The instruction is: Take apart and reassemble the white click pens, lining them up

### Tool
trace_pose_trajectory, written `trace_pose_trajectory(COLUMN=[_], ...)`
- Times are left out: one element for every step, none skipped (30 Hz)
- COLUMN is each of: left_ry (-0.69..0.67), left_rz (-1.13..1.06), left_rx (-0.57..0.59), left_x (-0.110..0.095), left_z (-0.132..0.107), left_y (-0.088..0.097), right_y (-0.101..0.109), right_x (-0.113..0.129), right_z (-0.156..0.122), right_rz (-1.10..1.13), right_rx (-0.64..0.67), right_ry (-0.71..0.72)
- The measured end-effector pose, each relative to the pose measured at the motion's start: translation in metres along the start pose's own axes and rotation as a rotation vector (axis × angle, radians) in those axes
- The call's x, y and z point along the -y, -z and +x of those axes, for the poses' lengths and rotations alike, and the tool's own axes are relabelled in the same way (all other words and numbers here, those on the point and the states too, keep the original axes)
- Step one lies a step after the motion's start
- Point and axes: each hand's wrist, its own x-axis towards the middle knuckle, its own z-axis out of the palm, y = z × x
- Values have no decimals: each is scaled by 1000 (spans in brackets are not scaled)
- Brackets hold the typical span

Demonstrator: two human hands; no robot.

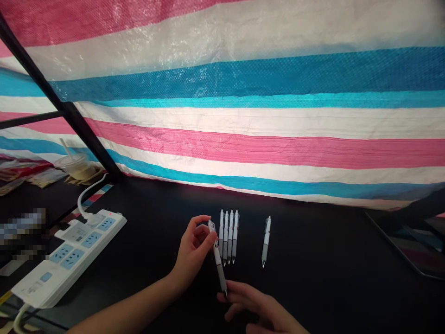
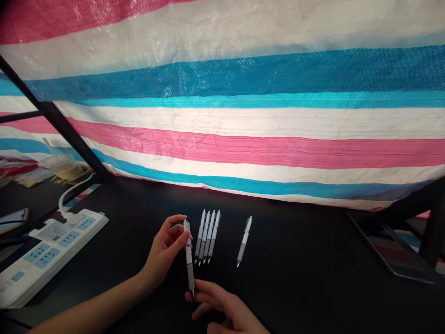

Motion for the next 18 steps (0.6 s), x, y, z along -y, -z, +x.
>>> trace_pose_trajectory(left_ry=[0,2,6,11,18,24,29,32,30,27,21,14,8,3,2,3,4,8], left_rz=[6,8,6,2,-5,-11,-16,-19,-19,-16,-11,-5,0,6,13,23,37,56], left_rx=[1,5,10,16,20,21,21,20,20,19,18,16,11,5,6,12,29,56], left_x=[0,1,1,1,1,1,1,1,1,1,1,1,1,1,1,1,0,0], left_z=[0,1,1,1,1,1,1,2,2,3,3,4,5,6,8,11,14,18], left_y=[0,1,1,1,1,1,1,1,1,2,2,2,3,3,4,4,5,5], right_y=[-1,-2,-3,-5,-6,-6,-7,-7,-7,-7,-7,-7,-7,-7,-7,-8,-8,-9], right_x=[1,2,3,4,5,5,6,6,6,7,7,7,8,8,10,11,12,13], right_z=[0,-1,-1,-1,-1,-1,-1,-1,-1,-1,-1,-1,-1,-1,-1,-1,-1,-1], right_rz=[1,5,10,14,16,15,11,6,2,-2,-6,-8,-9,-11,-14,-15,-12,-3], right_rx=[-7,-21,-37,-55,-70,-82,-84,-86,-88,-89,-90,-91,-91,-93,-97,-104,-114,-125], right_ry=[7,13,16,15,13,13,10,5,-1,-8,-16,-23,-30,-36,-42,-47,-52,-57])
